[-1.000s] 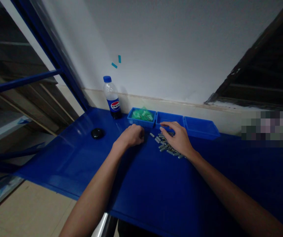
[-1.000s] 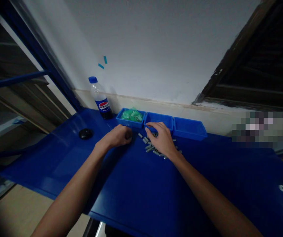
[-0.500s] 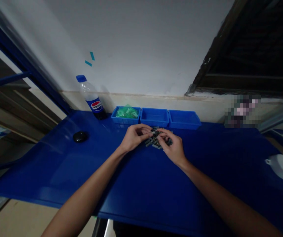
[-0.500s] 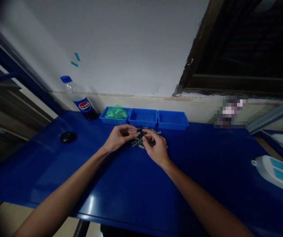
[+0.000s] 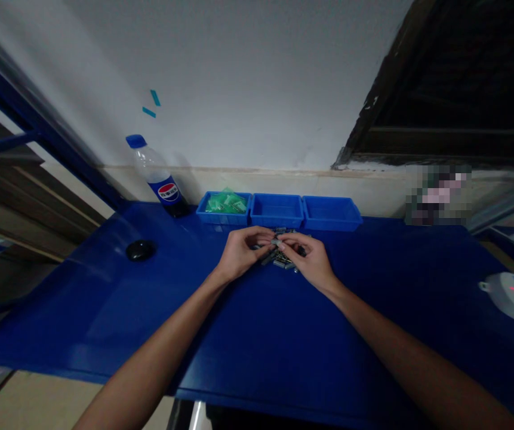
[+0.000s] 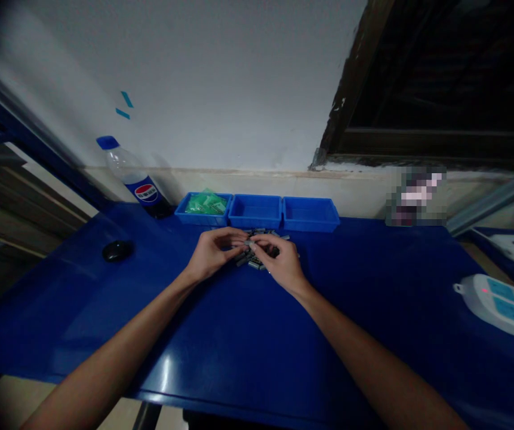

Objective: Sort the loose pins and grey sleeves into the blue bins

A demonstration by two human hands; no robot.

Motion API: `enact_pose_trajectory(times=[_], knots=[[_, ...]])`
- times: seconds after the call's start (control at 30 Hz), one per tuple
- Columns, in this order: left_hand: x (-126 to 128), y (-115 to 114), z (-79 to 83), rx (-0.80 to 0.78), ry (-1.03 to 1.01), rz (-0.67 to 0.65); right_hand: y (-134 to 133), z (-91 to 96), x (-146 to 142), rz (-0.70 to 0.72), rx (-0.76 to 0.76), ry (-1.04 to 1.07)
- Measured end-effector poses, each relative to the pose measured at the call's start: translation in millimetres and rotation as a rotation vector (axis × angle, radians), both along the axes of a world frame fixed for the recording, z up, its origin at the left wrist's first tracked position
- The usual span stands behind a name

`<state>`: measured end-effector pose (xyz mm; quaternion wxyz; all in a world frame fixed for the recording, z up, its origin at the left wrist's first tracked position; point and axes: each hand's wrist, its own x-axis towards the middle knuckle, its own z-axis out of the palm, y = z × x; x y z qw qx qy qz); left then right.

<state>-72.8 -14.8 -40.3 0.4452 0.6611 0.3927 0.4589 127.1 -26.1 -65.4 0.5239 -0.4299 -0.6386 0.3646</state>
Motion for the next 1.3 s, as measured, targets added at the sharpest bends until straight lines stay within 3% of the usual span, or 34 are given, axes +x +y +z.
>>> enact_pose_trajectory(times=[0.13, 0.27, 0.43, 0.6, 0.8, 0.93, 1.07, 1.3], knots=[[-18.5, 4.2, 12.3, 0.188, 0.402, 0.092, 14.4, 4.8, -1.6, -0.035, -0.063, 0.09], [-41.5, 11.3, 18.1, 0.324, 0.766, -0.009, 29.2, 12.6, -0.6, -0.05, -0.003, 0.129], [-55.5, 18.6, 10.8, 0.326, 0.848, -0.059, 26.1, 16.1, 8.5, -0.033, 0.097, 0.02], [-56.2, 19.7, 8.7, 0.351, 0.872, -0.04, 8.0, 9.4, 17.5, -0.111, 0.151, -0.073], [-40.5, 14.0, 18.0, 0.357, 0.602, 0.128, 2.6, 6.6, 19.6, -0.155, 0.127, -0.046], [-21.4, 7.9, 18.4, 0.202, 0.294, 0.167, 0.0, 7.3, 18.0, -0.137, 0.103, -0.051], [-6.2, 3.8, 14.1, -0.008, -0.044, 0.119, -4.4, 9.6, 14.2, -0.071, 0.019, -0.03], [3.5, -1.5, 11.7, -0.066, -0.149, 0.102, -2.8, 12.0, 7.4, 0.11, -0.178, 0.224]])
